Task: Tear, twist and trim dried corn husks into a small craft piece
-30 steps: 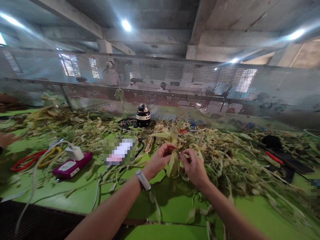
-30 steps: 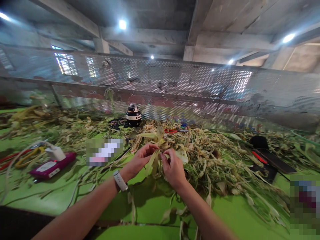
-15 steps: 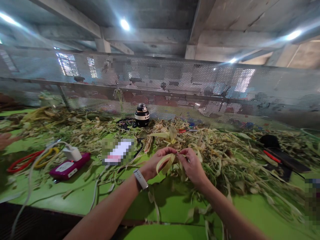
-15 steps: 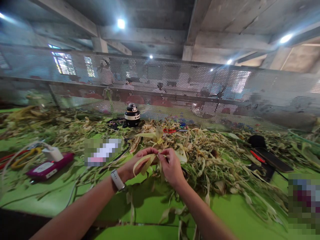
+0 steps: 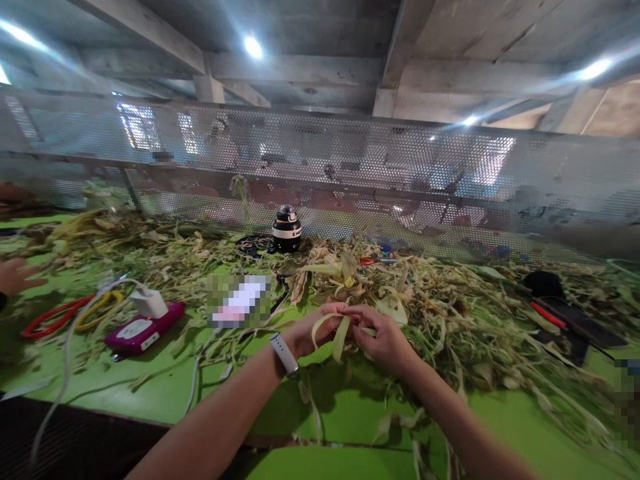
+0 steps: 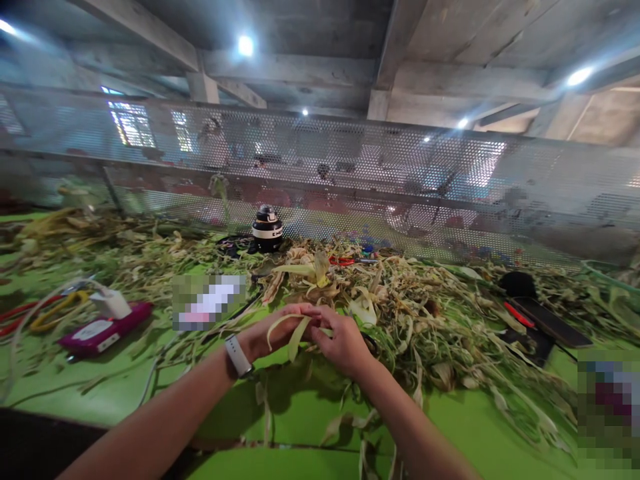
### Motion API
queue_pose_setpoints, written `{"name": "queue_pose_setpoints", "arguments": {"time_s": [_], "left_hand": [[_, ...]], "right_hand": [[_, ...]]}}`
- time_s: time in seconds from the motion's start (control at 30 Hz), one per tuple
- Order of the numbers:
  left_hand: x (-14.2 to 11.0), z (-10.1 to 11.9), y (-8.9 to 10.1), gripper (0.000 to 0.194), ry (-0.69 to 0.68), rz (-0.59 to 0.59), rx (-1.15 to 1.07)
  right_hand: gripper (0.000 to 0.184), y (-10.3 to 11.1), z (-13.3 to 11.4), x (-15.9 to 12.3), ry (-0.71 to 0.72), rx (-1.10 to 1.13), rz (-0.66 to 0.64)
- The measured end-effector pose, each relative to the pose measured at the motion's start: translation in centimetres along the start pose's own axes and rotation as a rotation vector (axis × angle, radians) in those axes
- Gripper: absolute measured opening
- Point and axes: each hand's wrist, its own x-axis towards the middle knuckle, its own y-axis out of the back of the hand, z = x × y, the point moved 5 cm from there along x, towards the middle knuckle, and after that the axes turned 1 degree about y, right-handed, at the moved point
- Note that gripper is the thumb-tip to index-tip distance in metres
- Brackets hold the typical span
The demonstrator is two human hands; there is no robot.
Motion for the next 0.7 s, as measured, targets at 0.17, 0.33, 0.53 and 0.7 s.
{"name": "queue_pose_setpoints", "arguments": {"time_s": [0.17,0.33,0.53,0.7], "left_hand": [[-0.1,-0.6,0.4,0.042,0.125,-0.033,0.05],[0.3,-0.4,0.7,0.033,0.051,0.015,0.141],[0.4,-0.3,0.6,0.032,0.029,0.05,0.199],[0.2,0.1,0.3,0.029,0.025,0.043,0.259]], "right_hand": [[0.018,-0.8,1.7,-0.1,-0.123,0.123,0.027],[0.031,-1.6,2.7,-0.2,-0.372,0.488,0.135],[0.037,-0.9,2.6,-0.7,-0.487,0.633,0.432],[0.04,-1.1,2.3,-0.5,-0.53,0.679,0.427]]}}
